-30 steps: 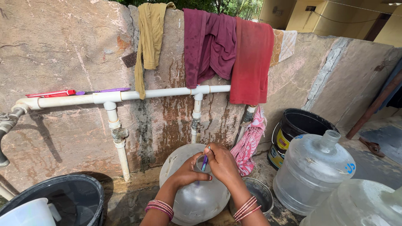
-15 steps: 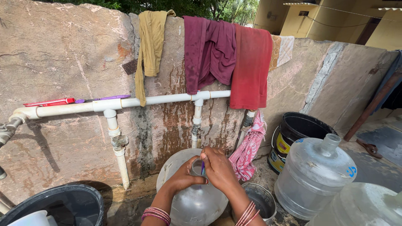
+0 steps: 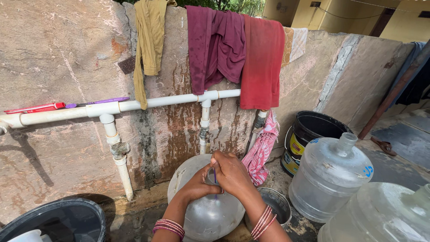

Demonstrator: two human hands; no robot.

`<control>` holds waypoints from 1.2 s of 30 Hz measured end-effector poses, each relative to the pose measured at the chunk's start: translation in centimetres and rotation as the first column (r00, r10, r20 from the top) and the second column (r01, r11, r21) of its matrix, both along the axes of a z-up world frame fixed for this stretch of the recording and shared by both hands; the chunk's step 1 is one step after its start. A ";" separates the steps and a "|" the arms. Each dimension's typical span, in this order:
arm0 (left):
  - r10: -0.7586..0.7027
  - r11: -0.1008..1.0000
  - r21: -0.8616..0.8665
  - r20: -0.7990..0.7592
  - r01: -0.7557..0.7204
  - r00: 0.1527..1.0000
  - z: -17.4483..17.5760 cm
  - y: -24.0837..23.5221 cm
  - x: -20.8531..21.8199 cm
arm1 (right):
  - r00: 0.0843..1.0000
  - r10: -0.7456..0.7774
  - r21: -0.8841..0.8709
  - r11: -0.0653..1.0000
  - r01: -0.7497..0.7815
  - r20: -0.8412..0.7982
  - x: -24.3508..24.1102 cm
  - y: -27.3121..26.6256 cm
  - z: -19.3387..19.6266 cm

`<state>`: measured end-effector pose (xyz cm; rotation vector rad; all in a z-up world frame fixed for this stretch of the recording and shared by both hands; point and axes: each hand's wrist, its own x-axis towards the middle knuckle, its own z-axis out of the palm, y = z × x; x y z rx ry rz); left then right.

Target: The person scrubs the mouth of a plastic water jug with a toothbrush, rinses it with water, and wipes the exterior of the jug with a yellow cloth.

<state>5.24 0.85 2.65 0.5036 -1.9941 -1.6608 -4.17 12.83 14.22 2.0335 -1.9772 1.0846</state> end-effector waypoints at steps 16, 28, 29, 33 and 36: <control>0.054 0.998 0.028 -0.066 -0.052 0.996 -0.1 -1.2 -1.8 | 0.993 0.114 -0.060 0.992 -0.113 0.016 -3.1 -2.3 -0.6; -0.003 0.986 0.166 -0.052 0.012 0.999 -1.7 -2.1 -1.9 | 0.993 0.116 -0.082 0.990 -0.116 -0.005 -1.6 -1.4 -0.2; 0.011 0.997 0.077 -0.070 -0.005 0.998 -1.8 -2.0 -1.8 | 0.995 0.101 -0.061 0.993 -0.102 -0.024 -1.6 -1.4 0.0; -0.022 1.000 -0.020 -0.093 0.020 0.995 -1.6 -1.9 -1.1 | 0.991 0.106 -0.134 0.987 -0.094 0.088 -1.5 1.1 3.4; -0.029 0.999 -0.023 -0.079 0.028 0.996 -1.1 -1.4 -0.6 | 0.995 0.038 -0.141 0.990 -0.025 0.095 -1.3 3.0 5.1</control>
